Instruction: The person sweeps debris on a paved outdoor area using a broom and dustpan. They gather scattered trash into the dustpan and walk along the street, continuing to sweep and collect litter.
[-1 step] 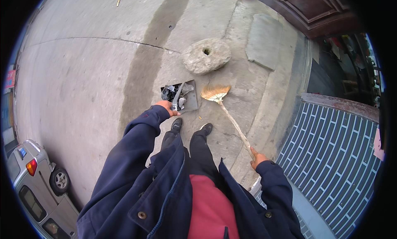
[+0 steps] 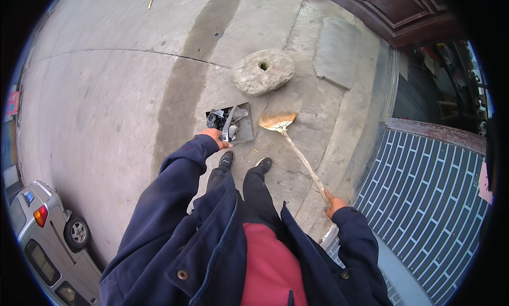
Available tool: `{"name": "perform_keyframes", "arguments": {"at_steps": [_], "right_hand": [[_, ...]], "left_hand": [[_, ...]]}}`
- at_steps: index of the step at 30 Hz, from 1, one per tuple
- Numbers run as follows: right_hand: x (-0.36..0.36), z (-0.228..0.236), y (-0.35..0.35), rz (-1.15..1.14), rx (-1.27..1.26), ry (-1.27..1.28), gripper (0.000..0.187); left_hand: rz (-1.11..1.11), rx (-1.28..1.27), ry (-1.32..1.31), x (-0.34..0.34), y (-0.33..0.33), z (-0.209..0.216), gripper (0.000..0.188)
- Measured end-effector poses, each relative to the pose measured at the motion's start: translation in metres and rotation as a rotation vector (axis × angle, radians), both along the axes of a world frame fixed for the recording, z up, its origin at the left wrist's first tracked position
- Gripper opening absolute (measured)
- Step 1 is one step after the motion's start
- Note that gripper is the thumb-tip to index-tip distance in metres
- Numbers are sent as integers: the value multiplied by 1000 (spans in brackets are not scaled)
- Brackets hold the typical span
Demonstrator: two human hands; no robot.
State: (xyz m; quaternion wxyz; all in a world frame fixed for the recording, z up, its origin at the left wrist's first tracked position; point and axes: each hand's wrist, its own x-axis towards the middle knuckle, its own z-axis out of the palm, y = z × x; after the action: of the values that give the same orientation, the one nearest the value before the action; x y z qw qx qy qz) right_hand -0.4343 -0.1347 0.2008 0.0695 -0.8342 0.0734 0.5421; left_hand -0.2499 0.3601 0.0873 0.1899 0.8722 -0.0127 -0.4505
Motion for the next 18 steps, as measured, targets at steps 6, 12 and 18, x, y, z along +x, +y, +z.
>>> {"name": "perform_keyframes", "arguments": {"at_steps": [6,12,18], "right_hand": [[-23,18,-41,-158,17,-145,81],[1,-88,-24,-361,65,-363,79],[-50,-58,-15,-283,76,-160,80]], "left_hand": [[-22,-81,-15,13,-40,5,56],[-59,-30,56,19,-78,10,61],[-110,-13,57,26,-117,0,62]]}}
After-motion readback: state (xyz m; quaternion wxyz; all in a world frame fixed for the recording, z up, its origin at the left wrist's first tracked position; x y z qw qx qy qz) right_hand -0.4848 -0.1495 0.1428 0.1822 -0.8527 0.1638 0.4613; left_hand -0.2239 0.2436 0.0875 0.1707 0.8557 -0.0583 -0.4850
